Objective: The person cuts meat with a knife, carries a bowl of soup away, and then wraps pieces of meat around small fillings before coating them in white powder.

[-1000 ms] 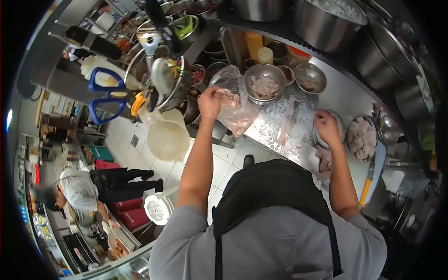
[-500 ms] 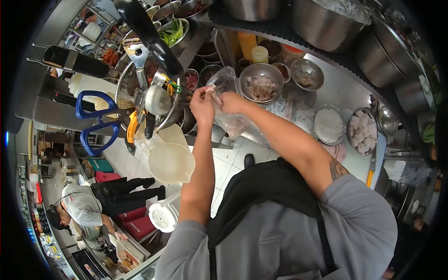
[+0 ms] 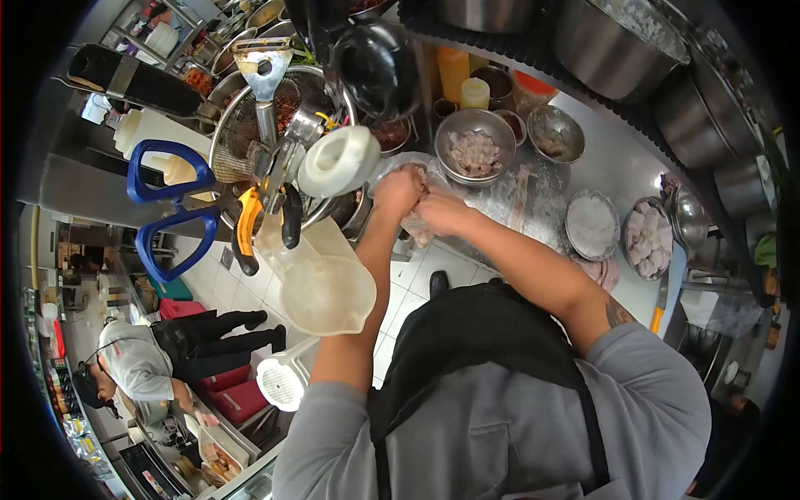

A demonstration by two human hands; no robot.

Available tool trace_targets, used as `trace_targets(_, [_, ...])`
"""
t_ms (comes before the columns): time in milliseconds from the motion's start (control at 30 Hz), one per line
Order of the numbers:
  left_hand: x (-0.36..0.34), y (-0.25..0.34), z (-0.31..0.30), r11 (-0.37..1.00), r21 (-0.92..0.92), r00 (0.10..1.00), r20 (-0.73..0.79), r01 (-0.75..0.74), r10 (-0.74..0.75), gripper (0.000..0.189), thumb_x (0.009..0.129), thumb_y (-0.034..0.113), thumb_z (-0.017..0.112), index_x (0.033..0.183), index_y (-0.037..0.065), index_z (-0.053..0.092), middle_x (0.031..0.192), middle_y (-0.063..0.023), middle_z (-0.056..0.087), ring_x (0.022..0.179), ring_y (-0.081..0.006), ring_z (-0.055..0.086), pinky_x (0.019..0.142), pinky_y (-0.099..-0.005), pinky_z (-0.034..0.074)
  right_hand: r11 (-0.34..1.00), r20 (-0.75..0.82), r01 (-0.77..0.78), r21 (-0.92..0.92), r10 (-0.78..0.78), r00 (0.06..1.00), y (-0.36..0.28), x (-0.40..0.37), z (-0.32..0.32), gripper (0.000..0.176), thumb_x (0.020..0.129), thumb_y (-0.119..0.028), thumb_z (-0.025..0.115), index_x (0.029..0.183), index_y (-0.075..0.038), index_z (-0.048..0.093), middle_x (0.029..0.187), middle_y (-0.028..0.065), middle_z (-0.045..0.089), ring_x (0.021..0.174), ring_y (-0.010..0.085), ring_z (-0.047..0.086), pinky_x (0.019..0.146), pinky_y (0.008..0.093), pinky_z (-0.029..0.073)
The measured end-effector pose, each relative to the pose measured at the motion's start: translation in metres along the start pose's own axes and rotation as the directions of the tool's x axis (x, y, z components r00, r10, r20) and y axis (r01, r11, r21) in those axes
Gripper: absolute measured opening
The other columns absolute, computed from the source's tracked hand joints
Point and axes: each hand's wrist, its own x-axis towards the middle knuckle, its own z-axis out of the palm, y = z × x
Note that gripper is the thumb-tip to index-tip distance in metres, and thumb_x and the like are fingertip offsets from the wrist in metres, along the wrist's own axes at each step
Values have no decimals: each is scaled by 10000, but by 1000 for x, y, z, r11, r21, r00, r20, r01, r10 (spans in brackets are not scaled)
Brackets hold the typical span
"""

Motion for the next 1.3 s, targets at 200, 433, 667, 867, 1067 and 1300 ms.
trace_targets(200, [63, -30, 34, 955, 275, 992, 91, -112, 90, 437, 854, 347, 600, 1201, 87, 656, 1267, -197, 614, 1183, -341, 590, 955, -440, 496, 972, -45, -67, -227, 58, 997, -3, -5, 6, 460, 737, -182, 749, 1171, -59, 657, 1190, 165, 642, 1199, 307, 559, 994, 402, 469])
trace_targets(433, [46, -28, 7, 950, 289, 978, 202, -117, 59, 412, 847, 339, 595, 1191, 126, 673, 1248, -168, 635, 1167, -333, 604, 949, -440, 501, 972, -76, -213, -96, 206, 976, -5, 1, -14, 172, 802, -118, 604, 847, -7, 728, 915, 186, 710, 907, 344, 690, 779, 440, 552])
trace_targets(667, [1, -19, -12, 891, 415, 950, 306, -185, 55, 311, 835, 177, 585, 1106, 78, 700, 1189, -160, 671, 1064, -315, 669, 893, -418, 537, 892, -106, -449, -46, 443, 890, 16, 62, 24, 250, 850, -218, 569, 995, -98, 735, 1069, 128, 707, 1003, 294, 680, 815, 419, 551])
trace_targets(867, [-26, -32, 18, 976, 201, 981, -156, -85, 118, 298, 833, 123, 547, 1082, 52, 694, 1152, -214, 660, 1076, -362, 630, 932, -461, 500, 903, -223, -415, -109, 385, 896, 54, 77, 59, 272, 841, -228, 571, 1055, -133, 708, 1071, 127, 703, 1003, 293, 678, 822, 417, 546])
trace_targets(1067, [-31, -35, 23, 996, -18, 955, -286, -82, 74, 313, 862, 135, 525, 1121, 36, 671, 1146, -214, 649, 1078, -393, 606, 940, -478, 484, 933, -224, -350, -81, 325, 919, 39, 64, 33, 260, 818, -231, 602, 1022, -100, 696, 1028, 154, 703, 951, 309, 683, 807, 421, 544])
trace_targets(1300, [-17, -40, 21, 867, -321, 874, -432, -381, 223, 248, 862, 125, 579, 1091, 46, 631, 1046, -184, 673, 956, -348, 647, 833, -455, 493, 905, -309, -331, 269, 406, 860, -4, 54, -23, 248, 776, -303, 643, 823, -69, 712, 829, 178, 694, 798, 334, 682, 714, 433, 532])
